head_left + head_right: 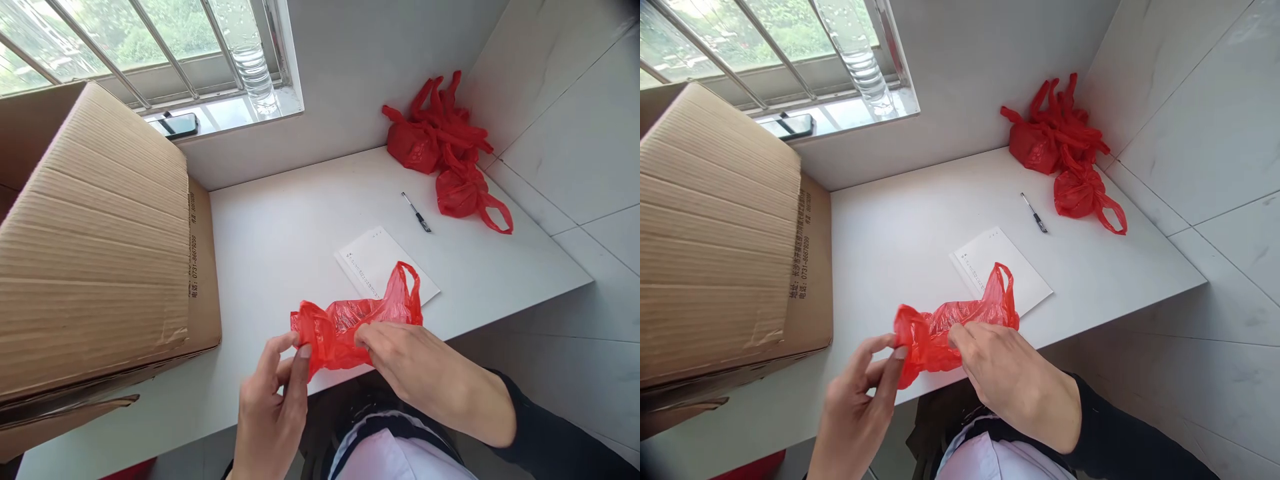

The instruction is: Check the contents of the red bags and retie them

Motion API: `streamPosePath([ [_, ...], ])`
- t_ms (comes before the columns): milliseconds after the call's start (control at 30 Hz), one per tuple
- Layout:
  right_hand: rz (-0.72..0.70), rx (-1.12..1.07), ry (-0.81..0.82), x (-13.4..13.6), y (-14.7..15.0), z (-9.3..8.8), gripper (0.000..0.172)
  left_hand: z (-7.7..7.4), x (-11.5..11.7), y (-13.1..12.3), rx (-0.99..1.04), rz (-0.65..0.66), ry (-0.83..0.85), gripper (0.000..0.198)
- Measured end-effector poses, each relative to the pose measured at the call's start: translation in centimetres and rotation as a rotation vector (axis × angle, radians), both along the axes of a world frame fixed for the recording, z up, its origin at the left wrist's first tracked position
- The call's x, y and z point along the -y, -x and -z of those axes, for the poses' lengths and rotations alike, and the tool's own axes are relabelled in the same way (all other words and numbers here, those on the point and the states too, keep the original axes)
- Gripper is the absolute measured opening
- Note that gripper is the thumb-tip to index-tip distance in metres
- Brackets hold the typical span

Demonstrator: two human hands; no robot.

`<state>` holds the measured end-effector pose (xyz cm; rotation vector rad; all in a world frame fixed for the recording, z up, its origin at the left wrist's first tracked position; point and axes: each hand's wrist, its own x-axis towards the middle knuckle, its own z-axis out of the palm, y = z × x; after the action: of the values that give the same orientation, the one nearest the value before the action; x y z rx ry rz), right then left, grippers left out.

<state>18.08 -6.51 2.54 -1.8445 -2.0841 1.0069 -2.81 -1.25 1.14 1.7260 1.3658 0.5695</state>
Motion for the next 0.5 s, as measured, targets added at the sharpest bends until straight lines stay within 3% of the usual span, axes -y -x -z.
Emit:
streamPosePath([
  [133,-0.045,0.106,-0.064,0.8,-0.4,1.8,0.039,-2.2,1.1,-0.2,0.189,-0.28,0.046,0.015],
  [233,-0.012,0.145,-0.208,0.9,-0.6,2.9,0.074,-3.2,1.6,0.0,0.322,-0.342,0.044,0.013],
  [300,0.028,0.187,-0.279,0.4,-0.4,2.7,0.089,-3.6,1.5,0.3,0.429,-0.363,0.122,0.014],
  [400,0.043,0.186,-0.323,-0.7,0.4,1.4,0.086,-3.9,0.8,0.8,0.511,-0.358,0.219,0.03],
  [500,-0.045,0.078,-0.243,-1.5,1.2,0.1,0.065,-3.9,0.1,1.0,0.494,-0.279,0.307,0.035],
])
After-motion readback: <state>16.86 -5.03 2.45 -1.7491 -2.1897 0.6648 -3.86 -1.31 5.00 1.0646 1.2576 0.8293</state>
